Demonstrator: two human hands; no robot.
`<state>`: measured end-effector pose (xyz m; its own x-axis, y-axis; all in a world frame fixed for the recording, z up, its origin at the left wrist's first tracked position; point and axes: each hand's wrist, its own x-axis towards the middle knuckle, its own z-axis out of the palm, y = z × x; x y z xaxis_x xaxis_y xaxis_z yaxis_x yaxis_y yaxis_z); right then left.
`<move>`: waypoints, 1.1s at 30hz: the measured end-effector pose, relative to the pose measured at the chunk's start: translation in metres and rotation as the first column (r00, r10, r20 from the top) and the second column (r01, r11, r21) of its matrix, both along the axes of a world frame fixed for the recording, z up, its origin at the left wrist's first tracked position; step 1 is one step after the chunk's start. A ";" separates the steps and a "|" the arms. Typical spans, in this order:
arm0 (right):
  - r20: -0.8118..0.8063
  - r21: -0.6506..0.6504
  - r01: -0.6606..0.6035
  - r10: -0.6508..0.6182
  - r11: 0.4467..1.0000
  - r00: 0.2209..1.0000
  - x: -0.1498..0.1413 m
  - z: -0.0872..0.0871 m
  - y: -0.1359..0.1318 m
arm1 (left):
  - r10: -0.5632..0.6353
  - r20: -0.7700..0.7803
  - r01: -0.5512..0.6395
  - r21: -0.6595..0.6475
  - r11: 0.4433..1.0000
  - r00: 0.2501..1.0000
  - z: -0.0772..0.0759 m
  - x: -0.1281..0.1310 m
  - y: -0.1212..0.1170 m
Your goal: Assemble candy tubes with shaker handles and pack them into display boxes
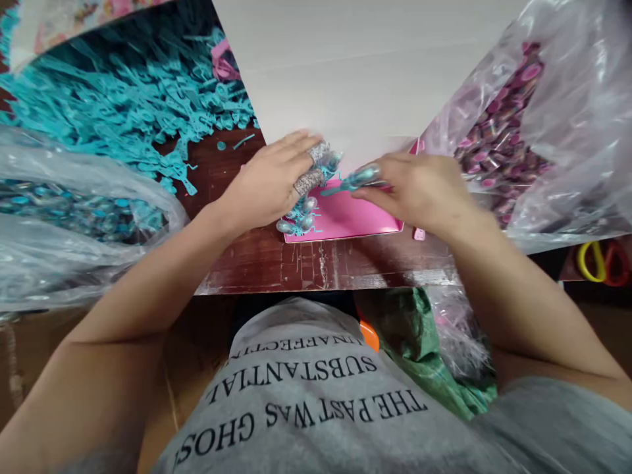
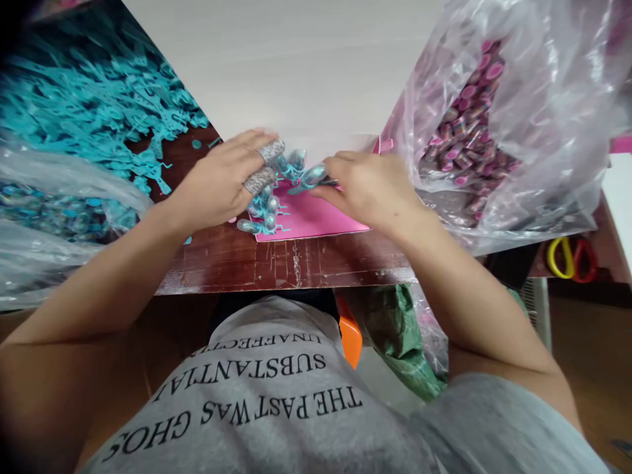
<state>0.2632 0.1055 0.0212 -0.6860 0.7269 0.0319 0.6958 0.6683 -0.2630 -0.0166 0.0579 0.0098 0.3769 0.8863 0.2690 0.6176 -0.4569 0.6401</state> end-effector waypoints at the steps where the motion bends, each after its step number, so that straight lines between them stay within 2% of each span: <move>1: 0.076 0.022 -0.003 0.001 1.000 0.997 -0.009 -0.006 0.006 | -0.026 -0.011 0.026 -0.009 1.000 1.000 -0.010 -0.002 0.008; 4: 0.160 0.086 -0.059 0.044 0.995 0.986 -0.029 -0.021 0.019 | 0.016 0.038 -0.015 -0.026 1.000 0.999 -0.033 -0.002 0.015; 7: 0.187 0.082 -0.152 0.135 0.985 0.973 -0.036 -0.024 0.025 | 0.070 0.087 -0.067 -0.034 0.997 0.994 -0.042 0.000 0.011; 9: 0.204 0.063 -0.183 0.167 0.981 0.965 -0.041 -0.019 0.027 | 0.065 0.048 -0.063 -0.033 0.997 0.997 -0.040 0.003 0.008; 12: 0.249 0.024 -0.159 0.148 0.987 0.957 -0.055 -0.008 0.026 | 0.070 -0.032 -0.071 -0.025 0.997 0.997 -0.032 0.009 0.002; 15: 0.416 -0.011 -0.145 0.136 0.989 0.899 -0.066 0.002 0.025 | 0.155 -0.041 -0.153 0.043 0.987 0.987 -0.025 0.004 -0.015; 17: 0.498 0.019 -0.152 0.122 0.988 0.859 -0.066 0.004 0.025 | 0.243 -0.037 -0.235 0.148 0.961 0.969 -0.025 -0.015 -0.026; 19: 0.515 0.109 -0.173 0.093 0.979 0.852 -0.062 0.003 0.024 | 0.398 -0.036 -0.375 0.270 0.887 0.917 -0.029 -0.052 -0.025; 20: 0.508 0.161 -0.187 0.082 0.969 0.858 -0.059 0.002 0.022 | 0.509 -0.034 -0.474 0.318 0.821 0.860 -0.031 -0.078 -0.019; 22: 0.471 0.247 -0.198 0.061 0.949 0.880 -0.053 -0.001 0.018 | 0.721 -0.048 -0.667 0.342 0.662 0.691 -0.036 -0.138 0.009; 24: 0.421 0.277 -0.168 0.037 0.946 0.906 -0.048 -0.004 0.013 | 0.894 -0.050 -0.852 0.283 0.440 0.445 -0.036 -0.199 0.047; 26: 0.353 0.219 -0.107 0.024 0.970 0.935 -0.046 -0.008 0.009 | 0.959 -0.164 -0.964 0.093 0.248 0.231 -0.034 -0.247 0.082; 27: 0.317 0.169 -0.076 0.019 0.983 0.948 -0.046 -0.011 0.007 | 0.951 -0.282 -0.992 -0.026 0.127 0.129 -0.033 -0.264 0.095; 28: 0.288 0.124 -0.051 0.013 0.991 0.958 -0.048 -0.015 0.006 | 0.915 -0.388 -0.993 -0.075 0.086 0.108 -0.034 -0.275 0.104; 29: 0.269 0.094 -0.038 0.012 0.995 0.963 -0.050 -0.019 0.006 | 0.888 -0.437 -0.989 -0.048 0.139 0.146 -0.038 -0.282 0.109; 30: 0.265 0.087 -0.040 0.016 0.995 0.964 -0.053 -0.022 0.007 | 0.865 -0.467 -0.984 -0.081 0.161 0.180 -0.043 -0.284 0.111; 33: 0.300 0.145 -0.086 0.039 0.986 0.953 -0.061 -0.029 0.013 | 0.915 -0.280 -0.956 -0.056 0.288 0.292 -0.074 -0.276 0.106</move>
<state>0.2025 0.1181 -0.0073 -0.7256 0.6845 -0.0708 0.6820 0.7290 0.0578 -0.2921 0.1638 -0.0647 -0.7295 0.6762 0.1026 0.6357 0.6150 0.4666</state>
